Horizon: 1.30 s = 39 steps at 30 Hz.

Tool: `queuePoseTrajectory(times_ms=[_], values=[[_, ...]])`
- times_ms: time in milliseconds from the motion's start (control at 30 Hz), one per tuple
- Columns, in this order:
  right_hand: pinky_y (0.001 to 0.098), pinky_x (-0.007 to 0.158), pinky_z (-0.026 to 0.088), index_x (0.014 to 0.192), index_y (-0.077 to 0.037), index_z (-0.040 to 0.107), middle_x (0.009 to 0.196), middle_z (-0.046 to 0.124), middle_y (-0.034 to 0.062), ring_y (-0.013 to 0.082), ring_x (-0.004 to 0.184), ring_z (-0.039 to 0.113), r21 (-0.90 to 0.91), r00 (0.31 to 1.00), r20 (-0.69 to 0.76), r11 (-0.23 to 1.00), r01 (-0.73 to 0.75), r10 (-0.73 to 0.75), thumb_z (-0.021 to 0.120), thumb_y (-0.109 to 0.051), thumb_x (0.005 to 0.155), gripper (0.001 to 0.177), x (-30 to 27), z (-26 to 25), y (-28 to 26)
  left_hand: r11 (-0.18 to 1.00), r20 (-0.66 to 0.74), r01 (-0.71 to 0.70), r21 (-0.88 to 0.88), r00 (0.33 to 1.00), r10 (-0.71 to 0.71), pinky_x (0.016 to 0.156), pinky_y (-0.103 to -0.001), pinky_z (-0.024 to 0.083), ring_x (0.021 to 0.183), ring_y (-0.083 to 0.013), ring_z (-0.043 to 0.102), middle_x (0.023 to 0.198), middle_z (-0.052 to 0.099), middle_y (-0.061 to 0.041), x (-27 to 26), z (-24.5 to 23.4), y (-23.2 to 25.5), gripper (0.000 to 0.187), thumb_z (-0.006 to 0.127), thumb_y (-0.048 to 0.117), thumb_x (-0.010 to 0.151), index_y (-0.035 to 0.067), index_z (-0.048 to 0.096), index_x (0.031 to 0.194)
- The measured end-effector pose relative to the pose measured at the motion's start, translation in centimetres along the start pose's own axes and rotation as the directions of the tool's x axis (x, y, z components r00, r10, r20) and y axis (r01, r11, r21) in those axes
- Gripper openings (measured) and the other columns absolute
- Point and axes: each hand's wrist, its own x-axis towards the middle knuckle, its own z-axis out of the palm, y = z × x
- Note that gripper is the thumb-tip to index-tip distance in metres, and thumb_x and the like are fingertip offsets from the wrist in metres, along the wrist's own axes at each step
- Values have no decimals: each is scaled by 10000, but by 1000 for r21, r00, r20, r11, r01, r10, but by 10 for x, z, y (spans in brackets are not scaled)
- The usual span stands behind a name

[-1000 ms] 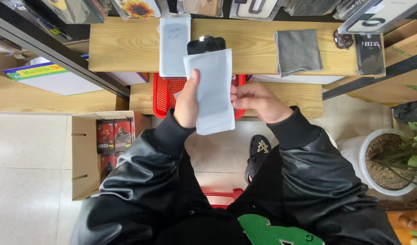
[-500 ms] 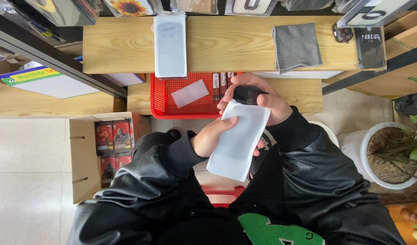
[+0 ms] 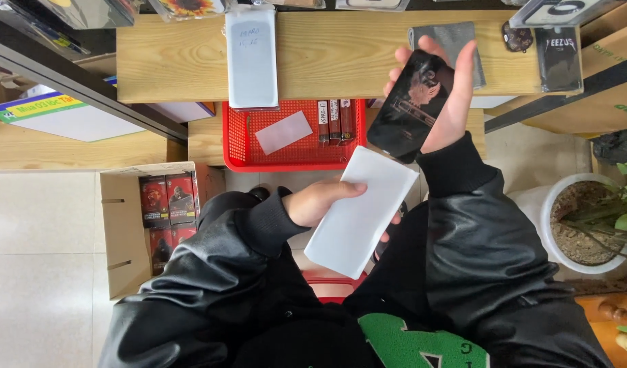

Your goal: Inspecting various screen protectors by removing them from their packaging sleeves and examining them.

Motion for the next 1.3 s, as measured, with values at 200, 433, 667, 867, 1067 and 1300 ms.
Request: queuePoseTrajectory(times_ms=[200,433,667,867,1067,1300], values=[[388,835,564,1094,-146,757,1142,706,98,257,943,686,43,998,38,998,-42,41,547,-552,915,491,-1,-9,11,997,6,-77,-11,997,77,981,-530,512,1123,-409,632,1301,590,-246,1,-7,5,734,583,558,929,29,440,1418],[469,781,579,1042,-120,664,1061,676,166,343,857,678,-181,995,-80,981,-65,51,504,-544,897,476,-21,22,34,968,53,-250,25,967,248,950,-483,532,1091,-376,652,1260,610,-232,1,5,17,714,507,576,971,-17,487,1369],[418,898,566,1133,-153,609,1219,615,167,303,1064,634,-382,968,203,922,-61,148,527,-534,980,419,-34,24,49,933,-27,-332,-135,943,332,981,-538,519,1050,-421,647,1183,630,-273,0,-2,16,622,451,498,1017,-62,533,1275],[371,943,532,1172,-119,610,1319,590,229,263,1111,620,-624,944,309,774,107,118,512,-506,1017,428,-29,24,47,899,-89,-431,-72,901,425,879,-554,554,943,-405,669,1120,633,-275,0,1,22,655,416,507,1009,-95,554,1224],[225,380,482,1365,-28,463,1442,485,191,78,458,418,-728,959,260,675,121,108,537,-514,977,627,-36,34,40,876,-223,-479,-65,862,455,805,-531,570,875,-390,680,1091,644,-270,-2,-1,26,748,453,600,935,-42,525,1312],[356,921,510,1475,-80,414,1472,390,139,177,780,564,-815,850,523,251,522,-67,415,-502,1082,576,-32,20,41,821,-242,-571,-15,799,551,775,-479,579,869,-331,684,1099,666,-193,-7,-1,36,798,474,647,885,-28,532,1307]])
